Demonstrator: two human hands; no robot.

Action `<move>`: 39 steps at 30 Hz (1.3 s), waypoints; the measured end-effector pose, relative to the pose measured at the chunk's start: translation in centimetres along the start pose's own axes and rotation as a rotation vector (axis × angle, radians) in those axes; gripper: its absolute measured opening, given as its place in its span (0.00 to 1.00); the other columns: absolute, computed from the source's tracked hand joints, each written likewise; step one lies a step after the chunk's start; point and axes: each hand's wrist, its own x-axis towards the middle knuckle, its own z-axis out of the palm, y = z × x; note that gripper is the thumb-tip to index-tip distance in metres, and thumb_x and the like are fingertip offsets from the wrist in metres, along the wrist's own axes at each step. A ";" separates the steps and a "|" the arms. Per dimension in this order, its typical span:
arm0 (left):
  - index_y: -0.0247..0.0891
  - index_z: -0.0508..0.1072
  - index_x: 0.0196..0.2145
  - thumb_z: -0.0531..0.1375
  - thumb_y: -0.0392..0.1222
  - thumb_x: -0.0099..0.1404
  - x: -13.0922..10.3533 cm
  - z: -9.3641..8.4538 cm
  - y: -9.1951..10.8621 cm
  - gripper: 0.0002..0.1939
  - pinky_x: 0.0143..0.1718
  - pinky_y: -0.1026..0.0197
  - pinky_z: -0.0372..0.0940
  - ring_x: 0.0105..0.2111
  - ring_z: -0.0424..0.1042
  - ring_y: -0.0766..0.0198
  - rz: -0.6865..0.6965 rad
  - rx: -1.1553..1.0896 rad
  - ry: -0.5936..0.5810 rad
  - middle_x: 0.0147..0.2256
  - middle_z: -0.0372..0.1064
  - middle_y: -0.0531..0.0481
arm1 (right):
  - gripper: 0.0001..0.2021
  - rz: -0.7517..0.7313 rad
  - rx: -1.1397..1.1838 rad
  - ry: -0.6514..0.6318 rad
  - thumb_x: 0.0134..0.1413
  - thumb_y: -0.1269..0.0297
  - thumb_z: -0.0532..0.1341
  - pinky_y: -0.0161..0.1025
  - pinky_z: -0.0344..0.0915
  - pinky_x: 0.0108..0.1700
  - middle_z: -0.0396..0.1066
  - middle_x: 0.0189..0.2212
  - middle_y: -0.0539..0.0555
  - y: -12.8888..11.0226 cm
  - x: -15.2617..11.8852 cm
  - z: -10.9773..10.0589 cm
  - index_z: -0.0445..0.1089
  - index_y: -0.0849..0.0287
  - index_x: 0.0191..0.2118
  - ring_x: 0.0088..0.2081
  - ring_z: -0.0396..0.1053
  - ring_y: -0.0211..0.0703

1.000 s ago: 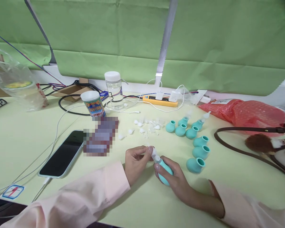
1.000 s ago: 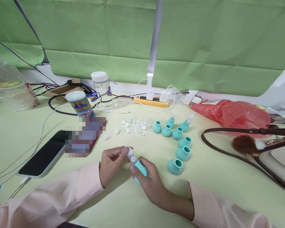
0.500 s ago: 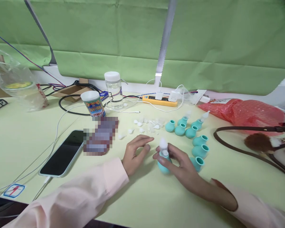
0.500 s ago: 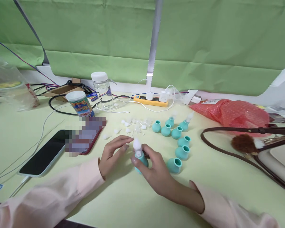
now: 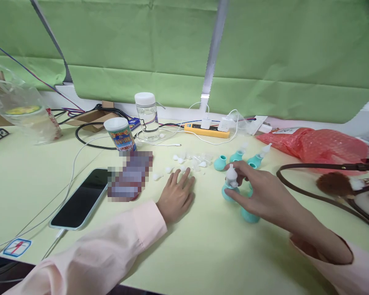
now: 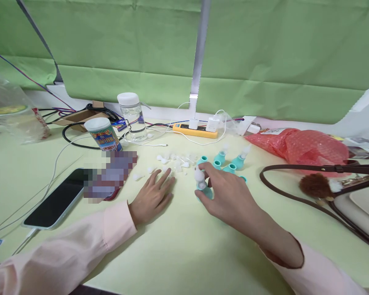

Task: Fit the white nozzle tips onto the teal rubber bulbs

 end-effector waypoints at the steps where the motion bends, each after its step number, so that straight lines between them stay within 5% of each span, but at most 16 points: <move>1: 0.32 0.57 0.51 0.45 0.42 0.63 0.0 0.0 0.0 0.21 0.51 0.43 0.47 0.55 0.46 0.45 0.001 0.003 -0.014 0.56 0.48 0.39 | 0.14 0.022 -0.047 -0.019 0.43 0.63 0.54 0.35 0.56 0.24 0.67 0.23 0.50 0.3 0.2 0.0 0.57 0.57 0.40 0.23 0.64 0.42; 12: 0.38 0.60 0.48 0.44 0.37 0.63 0.2 -0.6 0.2 0.16 0.46 0.32 0.43 0.53 0.48 0.45 0.012 0.067 0.013 0.52 0.57 0.43 | 0.06 0.063 -0.200 -0.177 0.42 0.63 0.55 0.33 0.51 0.21 0.66 0.19 0.49 2.7 1.5 0.1 0.61 0.57 0.30 0.22 0.63 0.41; 23: 0.35 0.71 0.32 0.49 0.30 0.60 2.0 0.7 -1.6 0.11 0.37 0.60 0.62 0.37 0.65 0.60 0.058 -0.231 0.096 0.32 0.70 0.45 | 0.10 0.122 -0.311 -0.139 0.43 0.57 0.55 0.33 0.49 0.20 0.67 0.21 0.49 3.2 1.8 0.3 0.62 0.54 0.32 0.24 0.65 0.44; 30: 0.33 0.69 0.39 0.48 0.28 0.59 2.2 0.9 -1.5 0.14 0.33 0.62 0.64 0.32 0.67 0.63 -0.071 -0.262 0.217 0.33 0.67 0.44 | 0.10 0.115 -0.337 -0.100 0.43 0.56 0.56 0.33 0.47 0.19 0.67 0.19 0.50 3.1 1.5 0.2 0.63 0.54 0.32 0.24 0.65 0.45; 39: 0.34 0.70 0.37 0.46 0.27 0.59 4.9 1.3 -1.4 0.16 0.33 0.64 0.63 0.33 0.66 0.65 -0.030 -0.255 0.208 0.36 0.64 0.45 | 0.12 0.125 -0.340 -0.067 0.44 0.53 0.54 0.33 0.48 0.20 0.67 0.19 0.48 2.6 1.3 -0.2 0.64 0.55 0.32 0.23 0.65 0.42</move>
